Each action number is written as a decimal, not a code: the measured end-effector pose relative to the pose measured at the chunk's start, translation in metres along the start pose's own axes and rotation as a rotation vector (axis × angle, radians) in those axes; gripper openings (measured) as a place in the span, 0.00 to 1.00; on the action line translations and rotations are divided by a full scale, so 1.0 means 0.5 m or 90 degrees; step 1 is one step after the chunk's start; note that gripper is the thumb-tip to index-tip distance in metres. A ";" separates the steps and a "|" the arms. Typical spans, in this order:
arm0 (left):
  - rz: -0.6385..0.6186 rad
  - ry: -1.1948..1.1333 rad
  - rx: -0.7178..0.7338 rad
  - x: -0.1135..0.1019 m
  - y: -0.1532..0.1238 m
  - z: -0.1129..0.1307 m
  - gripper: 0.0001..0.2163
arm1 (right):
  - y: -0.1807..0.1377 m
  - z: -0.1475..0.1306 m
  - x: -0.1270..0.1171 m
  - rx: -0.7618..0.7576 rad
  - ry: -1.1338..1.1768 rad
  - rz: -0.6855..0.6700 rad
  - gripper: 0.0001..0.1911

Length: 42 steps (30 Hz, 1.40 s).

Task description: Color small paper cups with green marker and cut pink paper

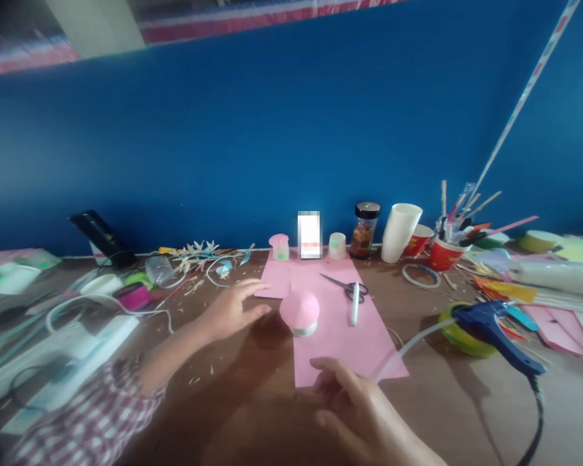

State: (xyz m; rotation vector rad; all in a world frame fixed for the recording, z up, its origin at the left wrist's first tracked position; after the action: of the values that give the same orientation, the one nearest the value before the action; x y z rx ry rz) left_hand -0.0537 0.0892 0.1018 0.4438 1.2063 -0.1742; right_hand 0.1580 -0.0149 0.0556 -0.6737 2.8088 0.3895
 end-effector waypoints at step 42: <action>-0.004 -0.441 -0.120 0.150 0.001 -0.016 0.22 | 0.145 0.096 -0.071 0.121 -0.015 0.158 0.24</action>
State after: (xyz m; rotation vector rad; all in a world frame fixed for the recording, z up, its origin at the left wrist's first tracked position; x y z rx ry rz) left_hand -0.0339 0.1009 0.0297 0.1845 0.5356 -0.1964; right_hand 0.1621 0.0766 0.0350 -0.2793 2.8656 0.1666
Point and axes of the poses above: each hand's wrist, its own y-axis towards the middle knuckle, its own x-axis out of the palm, z = x × y, the point moved 8 cm from there along y, towards the middle knuckle, and after that the axes turned 12 degrees about y, right-handed, at the moved point
